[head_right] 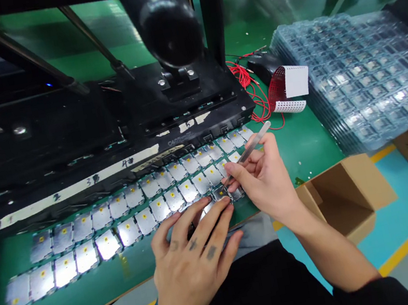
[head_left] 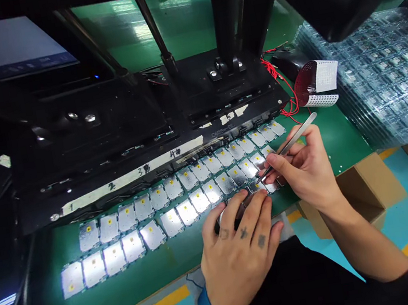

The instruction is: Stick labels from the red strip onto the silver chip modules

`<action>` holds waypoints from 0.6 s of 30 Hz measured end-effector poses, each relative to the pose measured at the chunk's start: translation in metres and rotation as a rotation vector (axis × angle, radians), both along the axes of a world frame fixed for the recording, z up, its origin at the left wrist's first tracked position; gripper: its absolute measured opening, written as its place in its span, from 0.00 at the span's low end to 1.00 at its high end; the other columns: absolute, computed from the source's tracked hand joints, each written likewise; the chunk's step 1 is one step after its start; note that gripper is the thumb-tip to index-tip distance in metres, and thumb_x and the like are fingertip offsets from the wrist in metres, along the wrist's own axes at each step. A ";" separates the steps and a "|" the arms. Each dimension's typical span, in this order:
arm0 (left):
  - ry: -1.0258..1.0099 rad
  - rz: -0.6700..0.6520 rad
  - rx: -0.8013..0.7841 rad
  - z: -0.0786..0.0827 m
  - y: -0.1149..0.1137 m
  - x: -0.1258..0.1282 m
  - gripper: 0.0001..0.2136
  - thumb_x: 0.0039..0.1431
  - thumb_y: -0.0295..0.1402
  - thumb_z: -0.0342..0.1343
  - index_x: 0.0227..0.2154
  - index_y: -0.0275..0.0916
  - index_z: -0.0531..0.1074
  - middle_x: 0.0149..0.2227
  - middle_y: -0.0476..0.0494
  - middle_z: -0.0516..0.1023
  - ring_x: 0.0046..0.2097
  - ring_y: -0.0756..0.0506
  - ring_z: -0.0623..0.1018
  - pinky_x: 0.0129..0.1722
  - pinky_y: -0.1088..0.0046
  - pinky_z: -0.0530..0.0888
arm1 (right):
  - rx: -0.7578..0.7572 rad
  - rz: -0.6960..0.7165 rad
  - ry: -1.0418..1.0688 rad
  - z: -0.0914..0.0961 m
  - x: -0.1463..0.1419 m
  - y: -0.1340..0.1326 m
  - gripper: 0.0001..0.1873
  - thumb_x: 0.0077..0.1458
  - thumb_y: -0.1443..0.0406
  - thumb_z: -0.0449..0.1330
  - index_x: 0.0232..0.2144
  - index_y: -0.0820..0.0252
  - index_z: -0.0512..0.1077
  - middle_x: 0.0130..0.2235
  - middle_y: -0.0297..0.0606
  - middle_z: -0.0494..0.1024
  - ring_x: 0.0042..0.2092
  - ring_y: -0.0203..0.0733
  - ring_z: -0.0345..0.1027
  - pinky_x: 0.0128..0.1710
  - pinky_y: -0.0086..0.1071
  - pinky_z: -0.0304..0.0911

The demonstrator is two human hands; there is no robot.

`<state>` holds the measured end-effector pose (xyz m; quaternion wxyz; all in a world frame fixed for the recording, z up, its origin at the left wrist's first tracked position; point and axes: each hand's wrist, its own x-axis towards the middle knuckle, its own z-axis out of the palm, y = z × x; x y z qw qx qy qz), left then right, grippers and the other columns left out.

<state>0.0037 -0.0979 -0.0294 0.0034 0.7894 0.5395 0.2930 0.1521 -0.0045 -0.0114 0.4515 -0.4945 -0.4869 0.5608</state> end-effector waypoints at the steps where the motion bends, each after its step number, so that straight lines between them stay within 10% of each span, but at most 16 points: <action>1: 0.000 0.000 -0.002 0.000 0.000 0.000 0.13 0.66 0.37 0.57 0.51 0.40 0.77 0.50 0.47 0.82 0.55 0.41 0.75 0.59 0.59 0.61 | 0.001 0.001 -0.006 -0.001 0.000 0.000 0.27 0.55 0.58 0.68 0.39 0.49 0.51 0.27 0.24 0.79 0.24 0.39 0.78 0.21 0.29 0.76; 18: -0.013 -0.008 0.016 0.001 0.001 -0.001 0.12 0.70 0.36 0.53 0.49 0.38 0.77 0.50 0.49 0.83 0.53 0.40 0.75 0.57 0.57 0.62 | 0.052 -0.012 0.035 -0.001 0.001 -0.002 0.25 0.57 0.60 0.67 0.38 0.49 0.50 0.29 0.24 0.79 0.25 0.38 0.78 0.20 0.28 0.73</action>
